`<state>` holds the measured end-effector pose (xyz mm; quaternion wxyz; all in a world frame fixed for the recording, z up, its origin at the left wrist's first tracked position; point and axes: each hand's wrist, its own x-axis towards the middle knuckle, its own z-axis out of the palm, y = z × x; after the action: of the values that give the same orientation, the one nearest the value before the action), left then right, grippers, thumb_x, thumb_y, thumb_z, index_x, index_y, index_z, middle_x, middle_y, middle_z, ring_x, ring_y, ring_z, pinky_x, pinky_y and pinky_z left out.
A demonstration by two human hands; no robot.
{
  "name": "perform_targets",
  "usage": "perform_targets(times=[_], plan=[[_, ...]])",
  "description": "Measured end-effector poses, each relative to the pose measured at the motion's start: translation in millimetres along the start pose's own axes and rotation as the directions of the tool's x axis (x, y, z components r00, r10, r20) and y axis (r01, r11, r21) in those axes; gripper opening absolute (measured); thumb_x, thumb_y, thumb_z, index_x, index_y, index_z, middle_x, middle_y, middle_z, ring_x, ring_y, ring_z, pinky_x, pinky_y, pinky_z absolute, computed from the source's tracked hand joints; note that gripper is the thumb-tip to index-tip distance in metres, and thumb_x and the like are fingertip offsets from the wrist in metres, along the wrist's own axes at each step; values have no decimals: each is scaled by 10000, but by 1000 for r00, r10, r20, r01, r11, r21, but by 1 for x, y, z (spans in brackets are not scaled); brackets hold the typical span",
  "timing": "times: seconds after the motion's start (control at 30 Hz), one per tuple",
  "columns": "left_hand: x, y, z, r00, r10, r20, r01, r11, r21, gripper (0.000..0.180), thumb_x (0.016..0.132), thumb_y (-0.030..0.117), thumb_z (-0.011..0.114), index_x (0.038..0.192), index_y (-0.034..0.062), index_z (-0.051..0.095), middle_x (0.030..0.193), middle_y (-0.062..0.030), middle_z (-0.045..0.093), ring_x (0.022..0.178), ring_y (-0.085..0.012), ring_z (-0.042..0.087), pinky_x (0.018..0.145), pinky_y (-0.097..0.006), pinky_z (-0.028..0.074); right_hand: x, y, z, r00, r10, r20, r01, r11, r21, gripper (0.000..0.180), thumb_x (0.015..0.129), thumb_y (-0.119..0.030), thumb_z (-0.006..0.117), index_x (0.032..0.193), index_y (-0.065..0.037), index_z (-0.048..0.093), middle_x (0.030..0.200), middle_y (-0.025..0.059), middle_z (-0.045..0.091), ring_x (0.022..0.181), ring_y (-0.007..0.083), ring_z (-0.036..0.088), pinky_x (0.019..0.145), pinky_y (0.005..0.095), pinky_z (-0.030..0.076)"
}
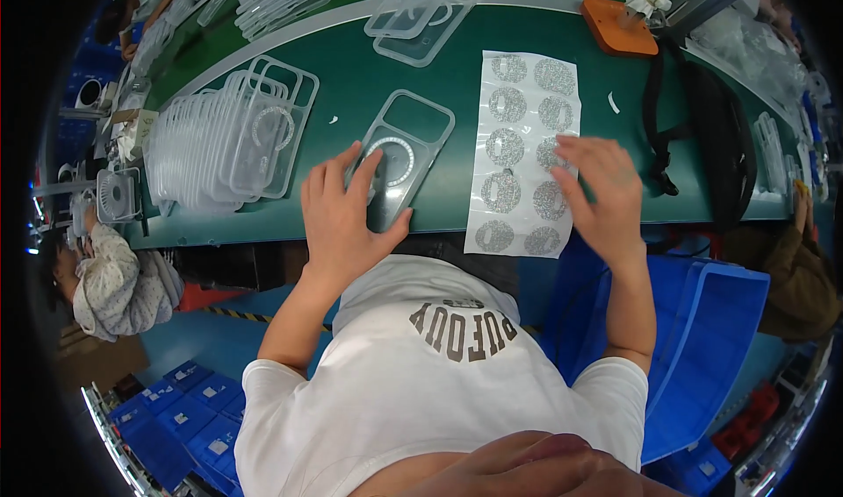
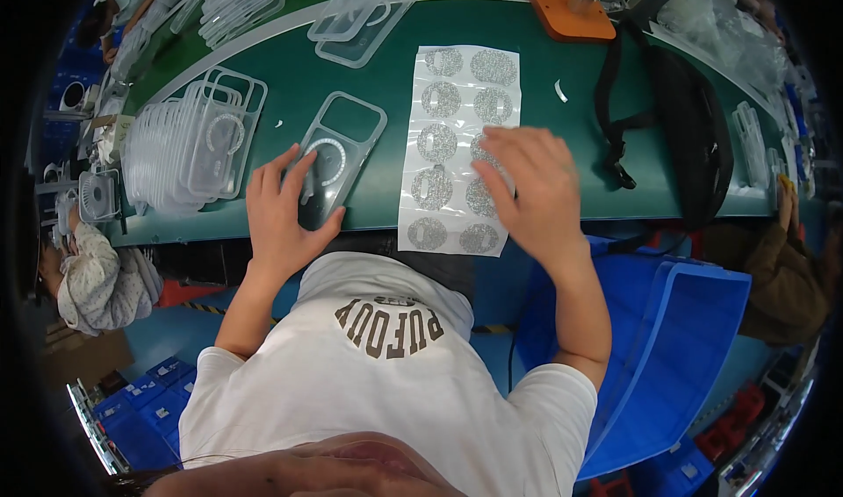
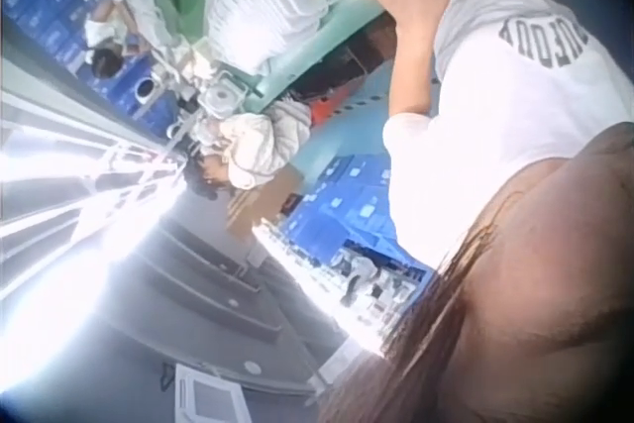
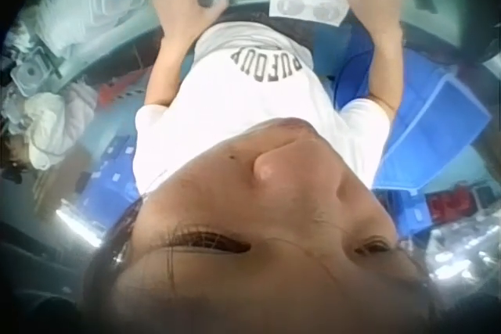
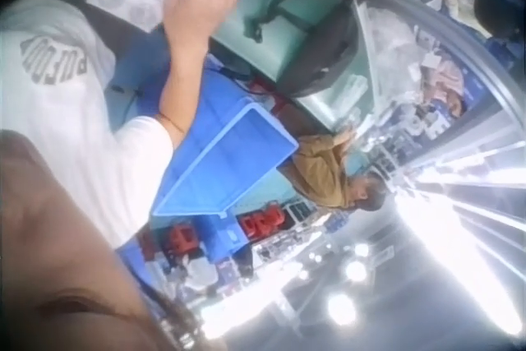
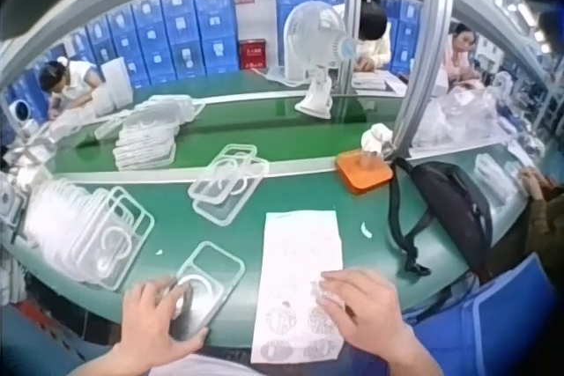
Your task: The person peels circular stickers from a sticker sheet by hand and applies them to the back of transparent phone cases.
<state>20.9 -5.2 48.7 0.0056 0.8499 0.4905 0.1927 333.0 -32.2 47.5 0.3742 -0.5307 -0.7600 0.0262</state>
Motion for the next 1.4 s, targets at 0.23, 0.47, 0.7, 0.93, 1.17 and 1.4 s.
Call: perform_targets(times=[0.23,0.47,0.7,0.93,1.17,1.4], plan=[[79,16,-7,943,329,-54,-332,908,-257,476,787,227,774,1201,37,641,1256,-120,611,1177,-340,550,951,-432,457,48,87,26,993,84,-77,-85,996,-16,214,799,-130,764,994,-49,730,1017,83,732,967,271,660,848,359,515],[193,53,108,876,472,-102,-475,805,-356,332,814,154,754,1124,42,711,1153,-95,664,1072,-289,593,926,-387,494,58,107,44,996,90,14,-90,996,-17,358,758,-196,804,1089,-77,738,1115,77,719,1075,255,635,918,365,510],[205,52,115,939,332,87,-263,859,-440,346,763,180,800,1095,104,745,1073,-71,701,1010,-265,612,898,-374,500,69,110,33,976,200,82,-202,979,12,404,699,-187,842,1075,-83,738,981,54,722,974,241,620,859,356,506],[214,46,125,946,282,162,-129,783,-609,273,752,131,803,1017,81,761,913,-96,710,767,-249,659,737,-331,542,68,123,42,939,329,95,-342,910,234,243,724,-112,827,943,-43,748,826,68,692,774,183,623,694,304,500],[210,41,133,947,322,4,-213,637,-741,151,782,111,769,928,74,760,798,-78,666,719,-221,642,657,-312,517,69,121,38,953,272,136,-300,914,272,172,751,-92,810,890,-21,737,773,60,678,743,155,618,676,262,481],[210,38,133,925,372,-79,-315,634,-706,113,805,49,755,916,27,752,812,-78,651,696,-190,634,654,-277,522,67,111,40,970,240,46,-235,868,438,183,802,-84,776,972,-29,734,850,58,683,779,148,626,718,265,494]])
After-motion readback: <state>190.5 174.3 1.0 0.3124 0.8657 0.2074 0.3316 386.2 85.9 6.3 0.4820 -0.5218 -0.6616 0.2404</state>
